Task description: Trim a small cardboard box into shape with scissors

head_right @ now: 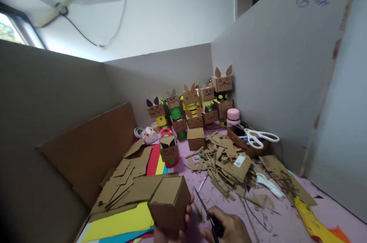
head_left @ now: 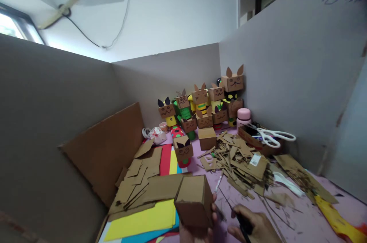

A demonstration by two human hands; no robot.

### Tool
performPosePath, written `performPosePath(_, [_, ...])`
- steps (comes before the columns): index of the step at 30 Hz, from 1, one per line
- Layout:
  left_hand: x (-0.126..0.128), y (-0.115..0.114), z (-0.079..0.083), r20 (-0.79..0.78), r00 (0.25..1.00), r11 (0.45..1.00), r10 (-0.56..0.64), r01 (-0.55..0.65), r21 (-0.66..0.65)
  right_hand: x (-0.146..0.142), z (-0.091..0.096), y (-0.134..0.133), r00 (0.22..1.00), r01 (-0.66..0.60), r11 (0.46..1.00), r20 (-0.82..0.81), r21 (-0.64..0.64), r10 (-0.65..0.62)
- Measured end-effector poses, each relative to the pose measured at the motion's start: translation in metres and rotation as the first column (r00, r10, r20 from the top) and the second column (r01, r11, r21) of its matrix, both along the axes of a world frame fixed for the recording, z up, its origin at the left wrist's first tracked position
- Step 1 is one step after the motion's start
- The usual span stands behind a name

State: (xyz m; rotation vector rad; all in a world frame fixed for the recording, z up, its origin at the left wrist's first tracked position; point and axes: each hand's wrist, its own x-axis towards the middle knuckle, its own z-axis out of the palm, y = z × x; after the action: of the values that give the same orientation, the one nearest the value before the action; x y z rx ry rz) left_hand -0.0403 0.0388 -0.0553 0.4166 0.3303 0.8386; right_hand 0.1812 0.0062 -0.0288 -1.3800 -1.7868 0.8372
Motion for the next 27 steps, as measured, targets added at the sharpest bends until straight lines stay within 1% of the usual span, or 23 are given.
performPosePath(3, [0.002, 0.000, -0.006, 0.038, 0.999, 0.997, -0.009, 0.012, -0.070, 0.000, -0.006, 0.000, 0.998, -0.016, 1.000, 0.060, 0.021, 0.015])
performPosePath(7, [0.002, 0.002, -0.011, 0.070, 0.997, 0.994, -0.038, 0.045, -0.102, 0.003, -0.006, 0.001, 0.997, 0.058, 0.997, 0.048, 0.042, -0.060])
performPosePath(10, [0.005, 0.003, -0.012, 0.052, 0.996, 0.994, -0.075, 0.079, -0.071, 0.005, -0.003, 0.001, 0.997, 0.056, 0.997, -0.055, 0.046, -0.054])
performPosePath(12, [0.013, 0.001, -0.009, 0.033, 0.997, 0.997, -0.074, 0.075, -0.033, 0.004, 0.000, 0.000, 0.980, 0.020, 0.998, -0.198, 0.054, -0.009])
performPosePath(13, [0.018, 0.000, -0.007, 0.022, 0.997, 0.998, -0.068, 0.069, -0.016, 0.003, 0.002, 0.000, 0.958, -0.002, 0.998, -0.286, 0.064, 0.020])
performPosePath(15, [0.029, -0.005, 0.001, -0.003, 0.998, 0.998, -0.061, 0.061, 0.001, -0.002, 0.005, -0.001, 0.888, -0.039, 0.997, -0.455, 0.073, 0.068])
performPosePath(17, [0.038, -0.011, 0.010, -0.034, 0.997, 0.998, -0.066, 0.066, -0.005, -0.007, 0.010, -0.004, 0.819, -0.065, 0.996, -0.568, 0.055, 0.084])
performPosePath(20, [0.043, -0.017, 0.023, -0.079, 0.992, 0.996, -0.094, 0.093, -0.008, -0.015, 0.017, -0.007, 0.747, -0.089, 0.996, -0.661, 0.012, 0.075])
performPosePath(22, [0.044, -0.018, 0.028, -0.101, 0.983, 0.988, -0.155, 0.155, -0.012, -0.017, 0.019, -0.007, 0.704, -0.100, 0.995, -0.707, -0.004, 0.068])
performPosePath(25, [0.045, -0.015, 0.026, -0.144, 0.959, 0.969, -0.245, 0.246, -0.008, -0.014, 0.017, -0.004, 0.656, -0.078, 0.997, -0.754, -0.029, 0.030])
performPosePath(27, [0.048, -0.011, 0.022, -0.210, 0.950, 0.970, -0.232, 0.243, 0.026, -0.010, 0.014, 0.000, 0.643, -0.047, 0.998, -0.766, -0.045, -0.004])
